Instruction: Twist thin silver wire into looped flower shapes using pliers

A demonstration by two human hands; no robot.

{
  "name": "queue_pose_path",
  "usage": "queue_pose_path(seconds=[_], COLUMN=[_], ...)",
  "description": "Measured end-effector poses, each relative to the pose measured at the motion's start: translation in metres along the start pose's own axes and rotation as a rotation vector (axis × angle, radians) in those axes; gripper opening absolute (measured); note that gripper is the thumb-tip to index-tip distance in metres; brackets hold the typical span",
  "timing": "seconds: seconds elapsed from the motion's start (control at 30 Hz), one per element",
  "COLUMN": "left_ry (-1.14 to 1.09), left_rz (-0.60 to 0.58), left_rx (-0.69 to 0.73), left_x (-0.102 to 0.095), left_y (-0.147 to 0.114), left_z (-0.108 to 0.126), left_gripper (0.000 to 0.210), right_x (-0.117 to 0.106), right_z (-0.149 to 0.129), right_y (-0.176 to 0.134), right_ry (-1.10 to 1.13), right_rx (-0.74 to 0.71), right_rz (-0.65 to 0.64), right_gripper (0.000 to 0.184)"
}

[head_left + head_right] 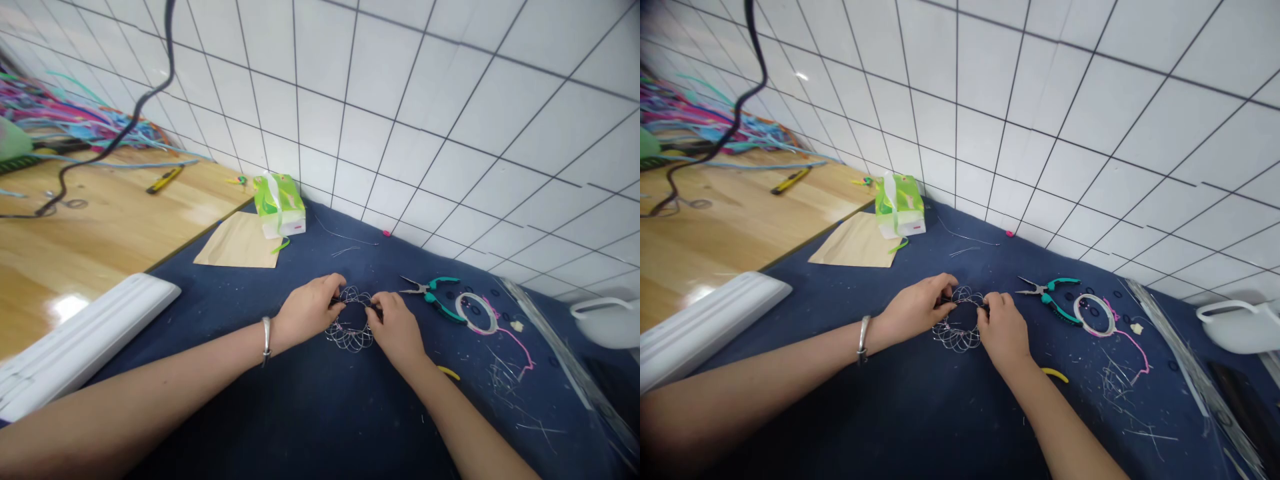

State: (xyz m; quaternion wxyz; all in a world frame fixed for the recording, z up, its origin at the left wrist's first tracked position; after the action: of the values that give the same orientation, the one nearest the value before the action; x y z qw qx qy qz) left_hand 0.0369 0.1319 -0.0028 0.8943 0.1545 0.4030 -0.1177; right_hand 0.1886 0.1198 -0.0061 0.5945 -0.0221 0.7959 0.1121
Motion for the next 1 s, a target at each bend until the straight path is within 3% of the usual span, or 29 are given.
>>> queue_pose_path(seconds=[0.27,0.53,1.0], left_ry=[0.059,0.138,0.204], left_rz=[-0.002,0.025,0.011], left_rx=[0.022,0.084,0.101], left_x=[-0.001,-0.003,-0.003], left_y=[-0.002,-0.007,-0.007], left_z=[0.003,0.014,0.017], left_gripper=[0.019,0.013,0.014], right_x=[-0.001,-0.008,-0.010], right_z=[0.000,-0.001,-0.008], right_y=[-0.004,-0.009,-0.016], right_ry=[-0.091,-0.032,0.003], right_rx=[0.012,0.032,-0.050], right_rz=[0.015,0.039,-0.151], right_gripper=[0.013,0.016,0.066])
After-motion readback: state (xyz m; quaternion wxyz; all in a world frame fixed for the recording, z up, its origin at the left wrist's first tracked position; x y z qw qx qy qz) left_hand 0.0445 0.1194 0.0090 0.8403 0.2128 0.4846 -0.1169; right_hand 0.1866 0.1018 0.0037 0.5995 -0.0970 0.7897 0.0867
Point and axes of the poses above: each hand's wrist, its own y-axis towards the middle knuckle, its own x-axis out of the palm, z = x × y, the point moved 8 cm from there along y, towards the middle knuckle, and after that the axes turned 4 degrees about -y, right-handed, at the moved point
